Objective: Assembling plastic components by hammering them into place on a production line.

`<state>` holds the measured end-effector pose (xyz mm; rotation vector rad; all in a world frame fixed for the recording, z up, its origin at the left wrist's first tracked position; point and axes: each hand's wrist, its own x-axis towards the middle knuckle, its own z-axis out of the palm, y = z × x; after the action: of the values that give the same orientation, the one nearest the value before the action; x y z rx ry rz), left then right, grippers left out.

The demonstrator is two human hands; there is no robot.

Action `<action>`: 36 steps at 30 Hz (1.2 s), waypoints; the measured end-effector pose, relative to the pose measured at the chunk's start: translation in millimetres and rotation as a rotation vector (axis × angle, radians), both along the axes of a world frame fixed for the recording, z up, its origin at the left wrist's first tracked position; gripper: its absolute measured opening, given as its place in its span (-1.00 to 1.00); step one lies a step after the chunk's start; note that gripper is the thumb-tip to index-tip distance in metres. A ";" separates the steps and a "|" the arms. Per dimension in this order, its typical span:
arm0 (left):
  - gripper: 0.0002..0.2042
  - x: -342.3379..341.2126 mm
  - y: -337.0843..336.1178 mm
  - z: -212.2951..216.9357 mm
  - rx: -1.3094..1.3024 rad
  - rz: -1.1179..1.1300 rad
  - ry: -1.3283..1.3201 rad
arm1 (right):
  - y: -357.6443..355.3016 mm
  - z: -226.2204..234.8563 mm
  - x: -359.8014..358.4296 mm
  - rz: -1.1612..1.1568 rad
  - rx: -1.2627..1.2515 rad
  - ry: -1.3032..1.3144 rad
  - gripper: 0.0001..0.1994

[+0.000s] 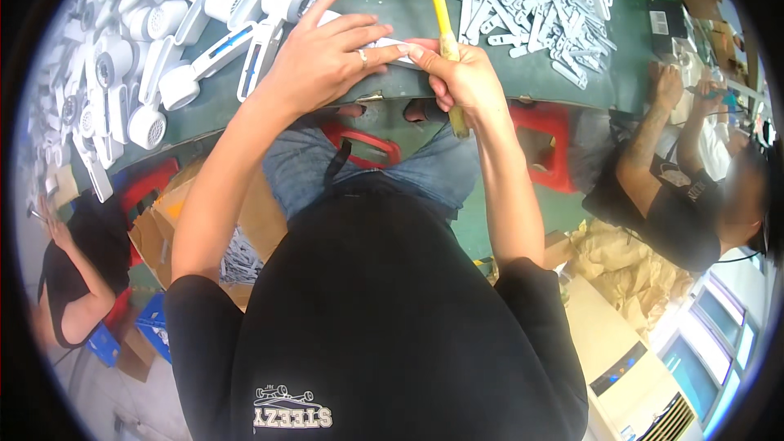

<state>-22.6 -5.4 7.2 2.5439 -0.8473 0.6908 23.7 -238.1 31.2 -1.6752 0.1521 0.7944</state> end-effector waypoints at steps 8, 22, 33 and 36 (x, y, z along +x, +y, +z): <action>-0.69 -0.2 1.0 -2.9 0.034 0.021 -0.003 | -47.8 12.5 -59.9 -0.037 -0.063 -0.345 -0.47; -0.82 17.2 -14.7 -4.8 -0.211 -0.140 -0.326 | -84.3 42.9 -136.3 0.043 -0.390 -0.597 -0.52; -0.67 -2.8 -1.2 2.0 0.018 0.007 0.025 | -82.9 32.2 -120.7 0.145 -0.499 -0.535 -0.55; -0.67 1.6 2.6 -2.3 0.012 0.017 0.008 | -95.1 28.4 -126.9 0.029 -0.362 -0.565 -0.54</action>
<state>-21.0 -2.7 4.9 2.5660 -0.8305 0.6828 -103.2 -333.1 59.6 -2.1856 -0.1314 0.2961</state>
